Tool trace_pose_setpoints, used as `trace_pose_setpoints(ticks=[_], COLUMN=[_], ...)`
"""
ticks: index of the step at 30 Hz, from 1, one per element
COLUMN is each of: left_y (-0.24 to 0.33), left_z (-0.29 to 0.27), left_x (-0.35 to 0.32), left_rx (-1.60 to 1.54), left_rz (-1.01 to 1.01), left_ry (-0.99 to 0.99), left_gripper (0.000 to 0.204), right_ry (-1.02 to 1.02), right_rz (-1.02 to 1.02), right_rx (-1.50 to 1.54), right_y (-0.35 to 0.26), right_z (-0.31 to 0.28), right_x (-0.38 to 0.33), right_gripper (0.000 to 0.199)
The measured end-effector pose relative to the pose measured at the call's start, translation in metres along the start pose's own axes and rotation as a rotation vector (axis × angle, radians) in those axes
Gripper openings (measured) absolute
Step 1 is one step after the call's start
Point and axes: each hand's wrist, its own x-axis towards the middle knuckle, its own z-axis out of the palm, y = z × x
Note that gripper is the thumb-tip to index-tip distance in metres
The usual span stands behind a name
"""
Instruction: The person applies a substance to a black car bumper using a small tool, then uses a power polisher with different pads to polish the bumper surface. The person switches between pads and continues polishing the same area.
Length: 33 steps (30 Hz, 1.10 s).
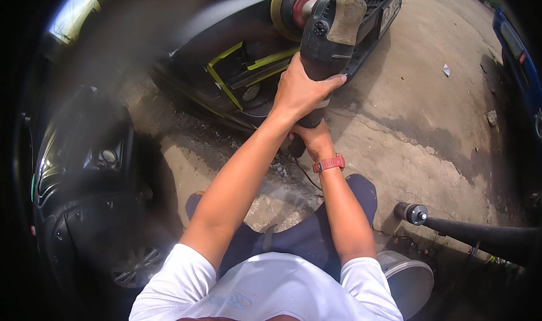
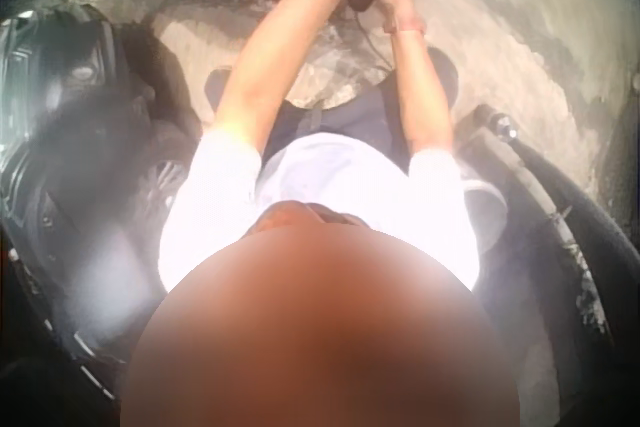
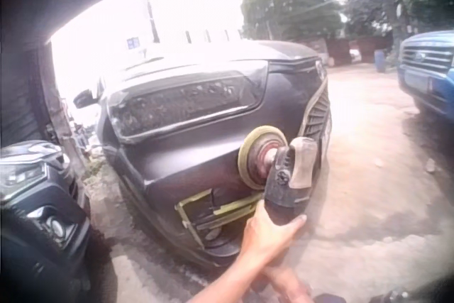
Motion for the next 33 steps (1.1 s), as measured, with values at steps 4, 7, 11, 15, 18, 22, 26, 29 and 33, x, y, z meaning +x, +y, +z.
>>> trace_pose_setpoints(ticks=[4, 7, 11, 15, 18, 22, 26, 29, 33], left_y=[-0.02, -0.038, -0.066, -0.092, -0.119, -0.154, -0.155, -0.127, -0.084], left_z=[-0.036, -0.075, -0.107, -0.114, -0.104, -0.083, -0.075, -0.079, -0.088], left_x=[-0.05, -0.079, -0.104, -0.114, -0.125, -0.144, -0.151, -0.139, -0.104], left_rx=[-0.122, -0.192, -0.405, -0.677, -0.798, -0.944, -0.963, -0.907, -0.887], left_rz=[-0.057, -0.099, -0.117, -0.128, -0.174, -0.282, -0.267, -0.24, -0.119], left_ry=[0.223, 0.277, 0.272, 0.253, 0.232, 0.223, 0.228, 0.229, 0.227], left_gripper=[0.088, 0.082, 0.055, 0.057, 0.059, 0.06, 0.061, 0.061, 0.057], right_ry=[-0.025, -0.136, -0.129, -0.063, -0.064, -0.058, -0.055, -0.042, -0.085], right_rz=[-0.124, -0.236, -0.166, -0.353, -0.402, -0.4, -0.446, -0.455, -0.487], right_rx=[-0.515, -0.561, -0.695, -0.857, -0.984, -1.24, -1.175, -1.089, -1.055], right_y=[0.029, 0.044, 0.042, 0.034, 0.039, 0.063, 0.07, 0.052, 0.001], right_z=[0.021, 0.05, 0.074, 0.068, 0.048, 0.017, 0.007, 0.016, 0.028], right_x=[-0.014, -0.023, -0.028, -0.027, -0.023, -0.026, -0.031, -0.026, -0.009], right_gripper=[0.037, 0.043, 0.043, 0.036, 0.032, 0.029, 0.029, 0.03, 0.035])
